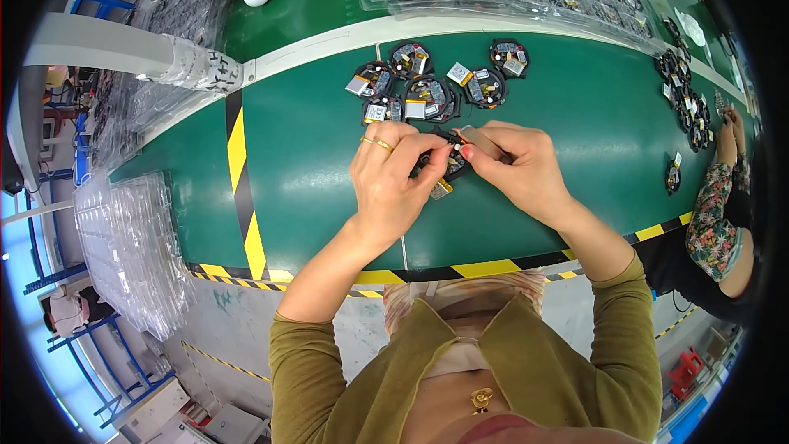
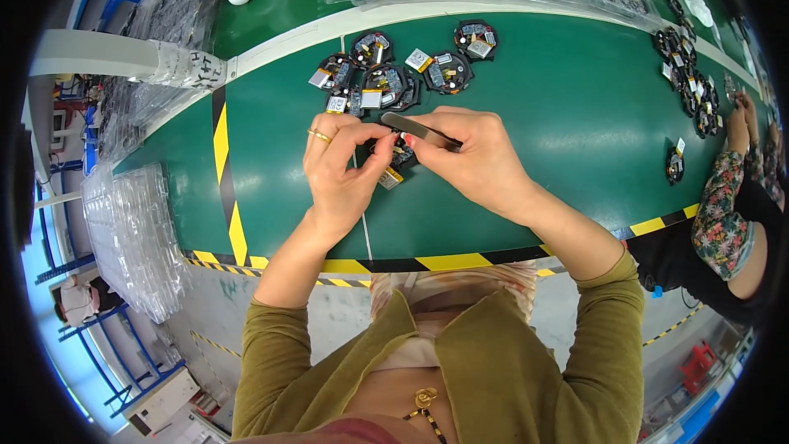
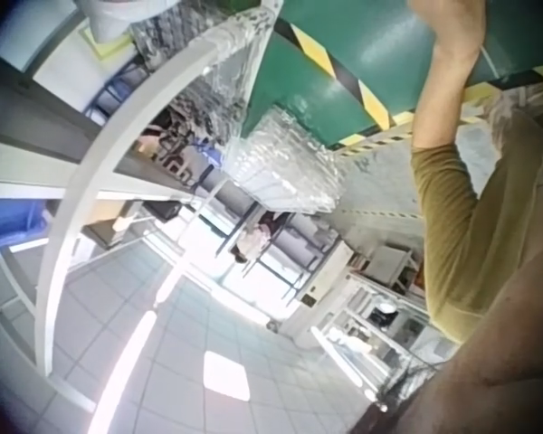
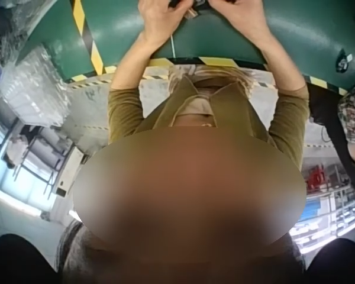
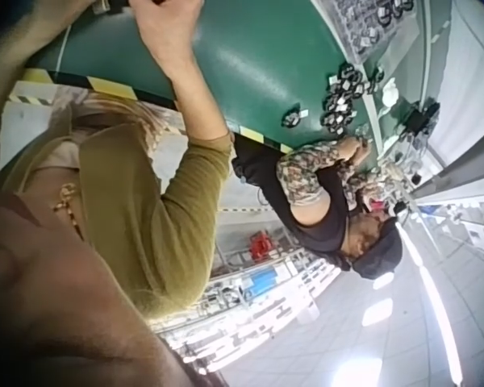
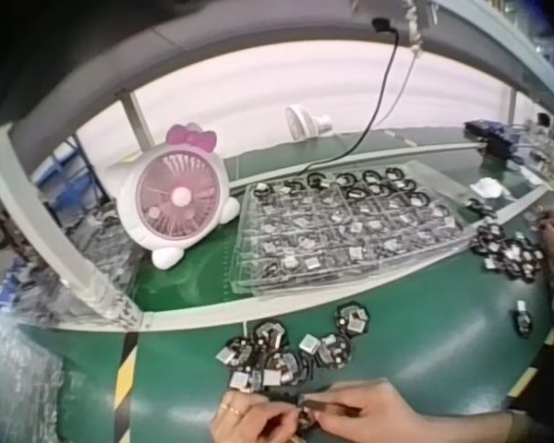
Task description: Assembling small electronic components onto circuit boards using tweezers at a factory workbench.
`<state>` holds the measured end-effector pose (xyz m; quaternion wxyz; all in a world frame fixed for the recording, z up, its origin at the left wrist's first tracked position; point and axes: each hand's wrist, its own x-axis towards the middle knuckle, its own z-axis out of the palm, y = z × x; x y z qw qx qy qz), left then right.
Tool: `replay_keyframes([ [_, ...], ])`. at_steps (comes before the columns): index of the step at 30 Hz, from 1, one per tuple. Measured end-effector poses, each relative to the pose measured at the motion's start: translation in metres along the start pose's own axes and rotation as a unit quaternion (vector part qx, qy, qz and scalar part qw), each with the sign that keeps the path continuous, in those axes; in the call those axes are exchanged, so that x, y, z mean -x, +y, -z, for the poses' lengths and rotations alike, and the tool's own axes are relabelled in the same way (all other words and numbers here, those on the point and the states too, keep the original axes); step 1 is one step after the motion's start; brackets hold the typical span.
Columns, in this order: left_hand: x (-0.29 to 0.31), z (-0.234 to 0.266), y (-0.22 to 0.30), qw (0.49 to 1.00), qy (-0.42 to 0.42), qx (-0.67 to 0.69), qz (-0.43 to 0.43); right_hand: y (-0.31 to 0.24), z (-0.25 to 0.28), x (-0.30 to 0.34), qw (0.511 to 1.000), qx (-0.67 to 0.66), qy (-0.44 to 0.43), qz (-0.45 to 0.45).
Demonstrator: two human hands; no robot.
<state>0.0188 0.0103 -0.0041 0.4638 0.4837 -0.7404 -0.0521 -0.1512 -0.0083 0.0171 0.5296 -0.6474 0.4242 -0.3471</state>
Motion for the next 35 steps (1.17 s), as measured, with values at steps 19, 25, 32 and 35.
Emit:
replay_keyframes([
  [19, 0.0, 0.003, 0.015, 0.983, -0.033, 0.163, 0.079, -0.004, 0.018, -0.008, 0.99, -0.099, -0.064, -0.074],
  [25, -0.001, 0.006, 0.016, 0.983, -0.042, 0.16, 0.076, -0.002, 0.009, -0.003, 0.991, -0.095, -0.04, -0.089],
  [32, 0.002, 0.002, 0.014, 0.964, -0.039, 0.171, 0.202, 0.006, 0.0, 0.001, 0.994, -0.088, 0.014, -0.059],
  [35, 0.001, 0.0, 0.004, 0.837, -0.078, 0.355, 0.409, 0.009, -0.009, 0.0, 0.992, 0.025, 0.066, 0.101],
])
